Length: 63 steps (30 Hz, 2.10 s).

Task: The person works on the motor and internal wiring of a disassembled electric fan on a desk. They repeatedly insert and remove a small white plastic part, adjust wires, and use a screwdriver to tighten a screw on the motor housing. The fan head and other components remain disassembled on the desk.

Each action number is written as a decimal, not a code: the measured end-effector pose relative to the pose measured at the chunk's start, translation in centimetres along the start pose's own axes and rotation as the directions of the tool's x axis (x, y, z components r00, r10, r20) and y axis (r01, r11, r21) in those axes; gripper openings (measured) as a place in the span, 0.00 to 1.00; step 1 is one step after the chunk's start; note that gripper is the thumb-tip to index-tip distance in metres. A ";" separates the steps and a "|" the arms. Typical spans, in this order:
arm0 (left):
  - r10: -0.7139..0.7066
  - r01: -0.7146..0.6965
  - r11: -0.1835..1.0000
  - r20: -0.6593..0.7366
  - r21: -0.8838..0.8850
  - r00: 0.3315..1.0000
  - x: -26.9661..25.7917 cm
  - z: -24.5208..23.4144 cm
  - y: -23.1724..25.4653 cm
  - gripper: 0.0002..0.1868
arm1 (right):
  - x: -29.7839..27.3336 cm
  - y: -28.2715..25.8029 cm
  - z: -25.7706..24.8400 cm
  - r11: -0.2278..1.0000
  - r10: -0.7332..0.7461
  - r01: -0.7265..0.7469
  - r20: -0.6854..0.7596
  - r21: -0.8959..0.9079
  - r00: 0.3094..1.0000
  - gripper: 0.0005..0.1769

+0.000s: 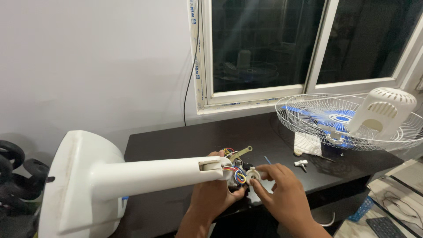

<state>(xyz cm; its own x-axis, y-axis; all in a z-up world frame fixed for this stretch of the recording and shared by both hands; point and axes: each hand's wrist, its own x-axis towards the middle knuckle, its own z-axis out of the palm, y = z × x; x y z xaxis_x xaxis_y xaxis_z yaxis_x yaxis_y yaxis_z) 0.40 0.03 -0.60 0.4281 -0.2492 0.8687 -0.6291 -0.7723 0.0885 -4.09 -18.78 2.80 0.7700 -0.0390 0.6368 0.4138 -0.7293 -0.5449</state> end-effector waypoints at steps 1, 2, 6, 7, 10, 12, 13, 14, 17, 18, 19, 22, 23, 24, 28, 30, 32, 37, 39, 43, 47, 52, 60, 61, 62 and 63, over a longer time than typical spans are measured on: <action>0.000 0.000 1.000 -0.012 0.003 1.000 0.0 0.0 0.0 0.58 | -0.1 0.0 -0.1 0.998 0.025 -0.026 0.023 0.050 0.999 0.15; 0.000 0.000 1.000 -0.024 0.005 1.000 -0.1 0.0 0.0 0.57 | -0.1 -0.1 0.0 0.998 -0.020 0.020 0.007 0.055 1.000 0.13; -0.065 0.071 0.996 0.100 -0.055 0.993 0.0 -0.1 0.0 0.58 | -0.3 0.0 0.5 0.996 -0.074 0.072 -0.042 -0.050 0.996 0.07; -0.066 0.070 0.997 0.089 -0.044 0.994 0.0 -0.1 0.1 0.57 | -0.3 0.0 0.5 0.993 -0.058 0.052 -0.052 -0.106 0.997 0.08; -0.063 0.065 0.998 0.071 -0.024 0.995 0.0 -0.2 0.2 0.59 | -0.2 0.3 0.5 0.968 -0.201 0.179 -0.116 -0.174 0.973 0.10; -0.048 0.047 0.999 0.071 0.009 0.996 0.0 -0.2 0.2 0.60 | -0.4 0.3 0.5 0.990 -0.142 0.141 -0.091 -0.009 0.986 0.09; -0.032 0.030 0.999 0.075 0.037 0.997 0.0 -0.2 0.1 0.59 | -0.5 0.4 0.5 0.990 -0.115 0.120 -0.074 0.073 0.991 0.10; -0.021 0.016 0.998 0.074 0.067 0.997 0.1 -0.1 0.1 0.59 | -0.4 0.5 0.4 0.989 -0.123 0.129 -0.077 0.073 0.989 0.09; -0.024 0.028 0.998 0.072 -0.054 0.997 0.0 0.0 0.0 0.60 | -0.3 0.6 0.8 0.990 -0.142 0.142 -0.096 -0.006 0.985 0.07; -0.023 0.025 0.999 0.062 -0.047 0.998 -0.1 0.1 0.0 0.60 | -0.2 0.6 0.9 0.988 -0.143 0.135 -0.109 -0.080 0.984 0.08; -0.021 0.023 0.999 0.052 -0.041 0.998 -0.1 0.1 -0.1 0.60 | -0.1 0.6 1.0 0.980 -0.145 0.126 -0.123 -0.154 0.982 0.10; -0.035 0.036 0.999 0.056 -0.014 0.998 -0.1 0.4 -0.1 0.61 | -0.1 0.8 0.9 0.982 -0.133 0.115 -0.114 -0.149 0.985 0.13; -0.044 0.044 0.999 0.062 -0.003 0.997 -0.1 0.4 -0.1 0.62 | -0.1 0.8 0.8 0.989 -0.133 0.124 -0.107 -0.084 0.985 0.11; -0.059 0.062 0.997 0.070 -0.041 0.996 -0.2 0.5 -0.2 0.62 | -0.3 0.9 0.8 0.991 -0.133 0.132 -0.099 -0.020 0.986 0.09; -0.052 0.055 0.998 0.061 -0.040 0.997 -0.5 0.6 -0.3 0.61 | -0.2 0.9 1.0 0.969 -0.245 0.246 -0.141 -0.014 0.959 0.07; -0.028 0.027 0.999 0.052 0.020 0.998 -0.3 0.8 -0.4 0.61 | 0.1 0.7 1.4 0.983 -0.157 0.145 -0.103 -0.116 0.982 0.09; -0.020 0.016 0.998 0.063 0.059 0.998 -0.3 0.9 -0.5 0.61 | 0.2 0.8 1.3 0.983 -0.124 0.108 -0.104 -0.149 0.987 0.11; -0.031 0.031 1.000 0.047 0.002 0.998 -0.4 1.0 -0.4 0.61 | -0.5 0.9 0.7 0.970 -0.231 0.239 -0.142 0.047 0.963 0.06; -0.018 0.019 1.000 0.041 -0.023 0.999 -0.6 0.8 -0.5 0.60 | -0.6 0.9 0.8 0.977 -0.200 0.207 -0.137 0.041 0.970 0.07; 0.006 -0.005 1.000 0.021 -0.021 1.000 -0.4 0.7 -0.4 0.60 | -0.2 0.8 1.1 0.982 -0.175 0.164 -0.125 -0.095 0.977 0.08; 0.005 -0.005 1.000 0.015 -0.005 1.000 -0.4 0.8 -0.4 0.63 | -0.1 0.7 1.0 0.992 -0.116 0.109 -0.107 -0.071 0.987 0.08; -0.003 0.004 0.999 0.013 -0.047 1.000 -0.4 1.2 -0.7 0.63 | -0.3 1.0 1.2 0.961 -0.264 0.274 -0.199 0.022 0.944 0.06; -0.066 0.069 0.996 0.053 -0.051 0.996 -0.1 1.0 -0.2 0.63 | -0.2 0.8 1.0 0.982 -0.188 0.189 -0.165 -0.007 0.968 0.07; -0.084 0.087 0.995 0.068 -0.038 0.994 0.1 1.0 -0.3 0.64 | -0.2 0.7 0.8 0.975 -0.210 0.220 -0.171 0.044 0.963 0.06; -0.107 0.110 0.994 0.091 -0.027 0.990 -0.1 0.9 -0.2 0.64 | -0.3 0.6 0.7 0.973 -0.222 0.230 -0.170 0.029 0.960 0.06; -0.092 0.096 0.995 0.096 -0.031 0.991 -0.2 0.9 -0.4 0.62 | -0.2 0.6 0.6 0.971 -0.234 0.240 -0.170 0.015 0.957 0.06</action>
<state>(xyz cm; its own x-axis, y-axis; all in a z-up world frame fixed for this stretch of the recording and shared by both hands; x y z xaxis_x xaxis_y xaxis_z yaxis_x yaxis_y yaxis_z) 1.14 -0.17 -1.25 0.5448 -0.2317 0.8059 -0.6050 -0.7741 0.1864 -3.70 -18.78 1.96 0.5577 0.0176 0.8298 0.5939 -0.7069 -0.3842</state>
